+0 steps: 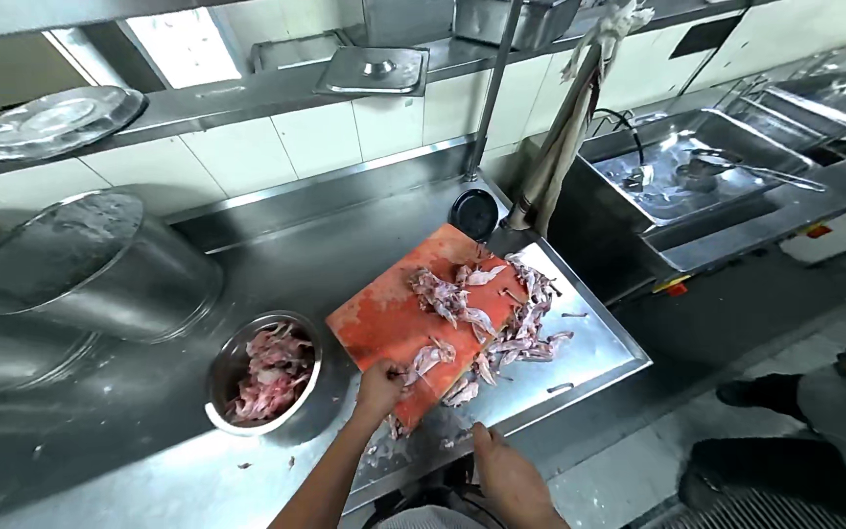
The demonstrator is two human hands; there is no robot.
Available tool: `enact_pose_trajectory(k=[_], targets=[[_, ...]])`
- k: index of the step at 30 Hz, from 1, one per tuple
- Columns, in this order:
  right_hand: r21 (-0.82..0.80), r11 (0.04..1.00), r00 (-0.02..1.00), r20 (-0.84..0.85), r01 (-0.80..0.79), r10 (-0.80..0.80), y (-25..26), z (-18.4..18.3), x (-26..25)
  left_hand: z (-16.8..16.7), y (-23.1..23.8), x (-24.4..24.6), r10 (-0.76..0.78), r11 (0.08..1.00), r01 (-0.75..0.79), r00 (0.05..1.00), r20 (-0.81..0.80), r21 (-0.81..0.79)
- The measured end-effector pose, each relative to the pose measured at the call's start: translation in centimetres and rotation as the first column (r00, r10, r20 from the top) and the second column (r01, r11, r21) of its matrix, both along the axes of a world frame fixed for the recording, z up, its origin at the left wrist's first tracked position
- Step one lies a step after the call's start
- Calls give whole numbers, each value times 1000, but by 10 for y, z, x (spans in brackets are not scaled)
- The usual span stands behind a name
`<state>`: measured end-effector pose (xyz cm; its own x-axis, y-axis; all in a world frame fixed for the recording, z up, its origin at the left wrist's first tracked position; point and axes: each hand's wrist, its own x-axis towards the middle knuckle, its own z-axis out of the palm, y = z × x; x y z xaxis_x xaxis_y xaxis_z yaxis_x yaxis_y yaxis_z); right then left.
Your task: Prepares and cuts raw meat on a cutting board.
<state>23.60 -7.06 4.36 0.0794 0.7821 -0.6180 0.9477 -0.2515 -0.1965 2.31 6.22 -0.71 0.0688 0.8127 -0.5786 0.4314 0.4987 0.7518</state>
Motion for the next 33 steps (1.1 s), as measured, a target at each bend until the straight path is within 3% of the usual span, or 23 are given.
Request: enact_pose_trajectory(k=[3,8,12,17,21,26,30,33], targets=[[70,997,998,58,20,-25,10,-4,-1,2,1,0,-130,987,142,979,-159,70],[25,1000,1000,-21,9,-8,20,0,-6,24,-3,13,-224,889,400,807,-547,225],[9,1000,998,-57,11,-11,17,-2,-2,4,1,18,-297,785,508,810,-506,354],[-71,997,999,-32,-13,10,22,4,1,-3,4,15,-359,765,534,817,-452,360],[-25,999,999,-38,-35,34,51,-1,-19,-9,7,8,-406,727,574,801,-440,377],[-4,998,996,-67,-59,59,93,1,-42,-7,7,10,-351,741,540,818,-456,398],[-21,1000,998,-63,-11,10,47,-10,-14,-9,0,17,-290,787,480,842,-455,388],[-156,987,1000,-5,26,-27,-3,-13,13,-7,-2,18,-277,809,458,850,-448,369]])
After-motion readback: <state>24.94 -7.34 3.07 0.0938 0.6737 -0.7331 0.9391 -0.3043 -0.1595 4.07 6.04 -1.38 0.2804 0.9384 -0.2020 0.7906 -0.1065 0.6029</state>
